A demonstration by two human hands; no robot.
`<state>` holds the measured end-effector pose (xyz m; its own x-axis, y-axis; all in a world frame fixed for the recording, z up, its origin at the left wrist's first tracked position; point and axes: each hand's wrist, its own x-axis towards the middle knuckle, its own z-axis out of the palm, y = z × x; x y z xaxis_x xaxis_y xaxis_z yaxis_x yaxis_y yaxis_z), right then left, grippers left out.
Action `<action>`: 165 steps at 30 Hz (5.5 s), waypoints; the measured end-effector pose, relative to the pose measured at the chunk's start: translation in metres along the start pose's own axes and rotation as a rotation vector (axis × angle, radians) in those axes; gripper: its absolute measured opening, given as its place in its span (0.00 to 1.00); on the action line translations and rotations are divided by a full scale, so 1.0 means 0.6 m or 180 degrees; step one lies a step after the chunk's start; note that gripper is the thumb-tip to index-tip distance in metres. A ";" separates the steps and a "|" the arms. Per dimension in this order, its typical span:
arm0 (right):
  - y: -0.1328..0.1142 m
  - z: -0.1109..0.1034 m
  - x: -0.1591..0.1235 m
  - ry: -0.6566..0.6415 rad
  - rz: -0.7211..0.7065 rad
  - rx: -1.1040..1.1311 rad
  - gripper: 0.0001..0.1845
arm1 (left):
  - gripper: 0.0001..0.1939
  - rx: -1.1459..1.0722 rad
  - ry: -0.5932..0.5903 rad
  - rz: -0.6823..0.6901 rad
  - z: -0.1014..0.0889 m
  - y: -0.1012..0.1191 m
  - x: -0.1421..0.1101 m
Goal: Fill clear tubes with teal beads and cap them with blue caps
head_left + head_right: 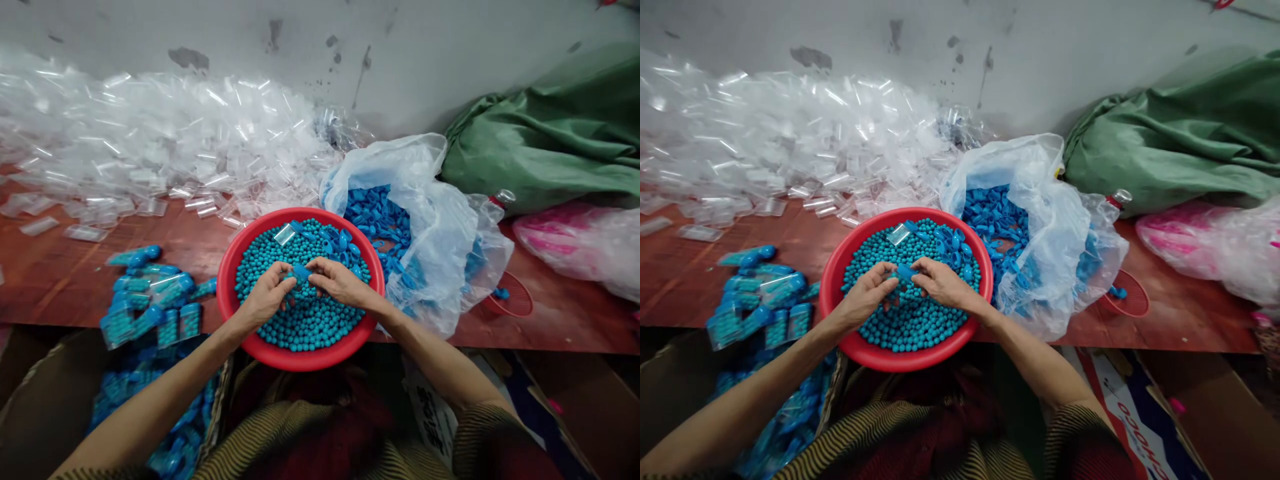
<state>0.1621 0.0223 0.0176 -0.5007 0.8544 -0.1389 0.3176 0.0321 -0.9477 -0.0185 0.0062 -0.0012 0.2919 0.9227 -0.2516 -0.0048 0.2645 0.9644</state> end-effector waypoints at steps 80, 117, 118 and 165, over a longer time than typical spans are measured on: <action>0.029 0.009 -0.052 0.0867 -0.0662 -0.0384 0.10 | 0.23 -0.0084 -0.0210 -0.0200 0.043 0.031 -0.016; 0.029 -0.013 -0.040 0.0664 -0.0177 0.0577 0.22 | 0.18 0.0271 -0.0512 -0.0247 0.038 0.024 -0.019; 0.025 -0.007 -0.039 0.0790 -0.0272 0.0317 0.21 | 0.19 0.0273 -0.0435 -0.0225 0.042 0.025 -0.019; 0.038 0.029 -0.065 0.0390 -0.0204 -0.0181 0.40 | 0.20 0.0584 0.0036 0.0310 0.009 0.044 -0.031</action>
<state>0.1746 -0.0195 -0.0035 -0.4205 0.9065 -0.0391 0.3349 0.1149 -0.9352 -0.0188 -0.0054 0.0295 0.2880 0.9448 -0.1563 0.1421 0.1193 0.9826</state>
